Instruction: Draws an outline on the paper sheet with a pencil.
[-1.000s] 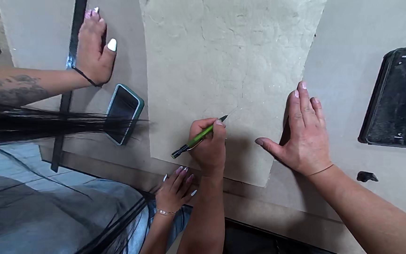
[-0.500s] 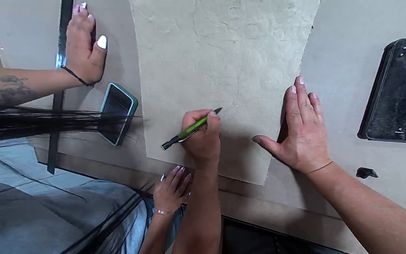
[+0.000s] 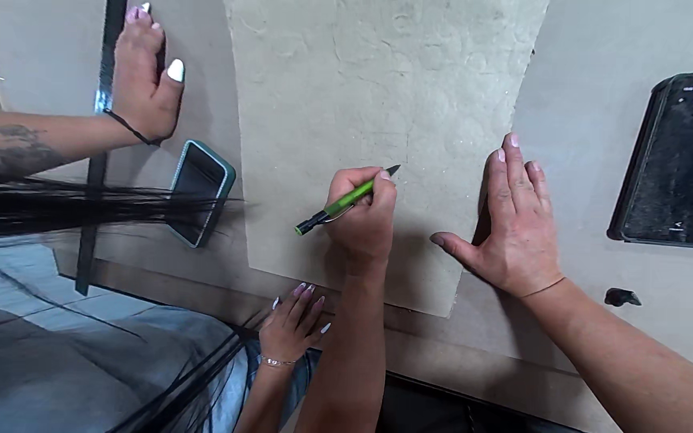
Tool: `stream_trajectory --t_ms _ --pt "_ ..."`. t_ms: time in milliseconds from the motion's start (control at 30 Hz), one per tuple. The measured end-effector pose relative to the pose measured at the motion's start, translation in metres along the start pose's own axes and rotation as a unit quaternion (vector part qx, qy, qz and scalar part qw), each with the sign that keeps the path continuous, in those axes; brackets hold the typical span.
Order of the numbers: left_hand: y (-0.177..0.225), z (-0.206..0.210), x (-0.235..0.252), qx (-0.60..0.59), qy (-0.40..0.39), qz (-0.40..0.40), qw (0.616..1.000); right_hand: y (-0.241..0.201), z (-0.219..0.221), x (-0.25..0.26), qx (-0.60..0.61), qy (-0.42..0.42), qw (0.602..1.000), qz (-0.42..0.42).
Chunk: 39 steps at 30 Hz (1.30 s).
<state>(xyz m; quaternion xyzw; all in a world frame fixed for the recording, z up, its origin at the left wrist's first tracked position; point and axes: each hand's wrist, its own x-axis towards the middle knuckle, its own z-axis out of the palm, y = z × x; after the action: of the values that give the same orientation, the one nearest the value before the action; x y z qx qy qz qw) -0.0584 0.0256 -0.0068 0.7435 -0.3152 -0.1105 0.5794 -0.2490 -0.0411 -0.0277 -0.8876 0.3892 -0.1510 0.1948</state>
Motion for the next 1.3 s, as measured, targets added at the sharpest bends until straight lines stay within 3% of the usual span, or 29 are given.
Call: stream_trajectory --t_ms 633,767,867,1067,1300 --pt "-0.004 -0.021 -0.008 -0.005 0.024 -0.024 0.999 0.000 -0.001 0.000 0.003 -0.003 1.000 0.002" --pt "0.065 -0.014 -0.008 0.068 -0.088 -0.096 0.989 -0.001 -0.001 0.000 0.002 0.001 1.000 0.002" --pt "0.082 -0.009 -0.006 0.077 -0.095 -0.117 0.986 0.000 -0.001 -0.001 0.002 0.001 1.000 0.000" --pt "0.085 -0.007 -0.005 0.083 -0.083 -0.126 0.985 0.000 0.000 -0.001 0.010 0.004 1.000 0.001" --pt "0.055 -0.022 -0.022 0.083 -0.114 -0.060 0.988 0.000 -0.001 0.000 0.006 -0.005 1.000 0.001"
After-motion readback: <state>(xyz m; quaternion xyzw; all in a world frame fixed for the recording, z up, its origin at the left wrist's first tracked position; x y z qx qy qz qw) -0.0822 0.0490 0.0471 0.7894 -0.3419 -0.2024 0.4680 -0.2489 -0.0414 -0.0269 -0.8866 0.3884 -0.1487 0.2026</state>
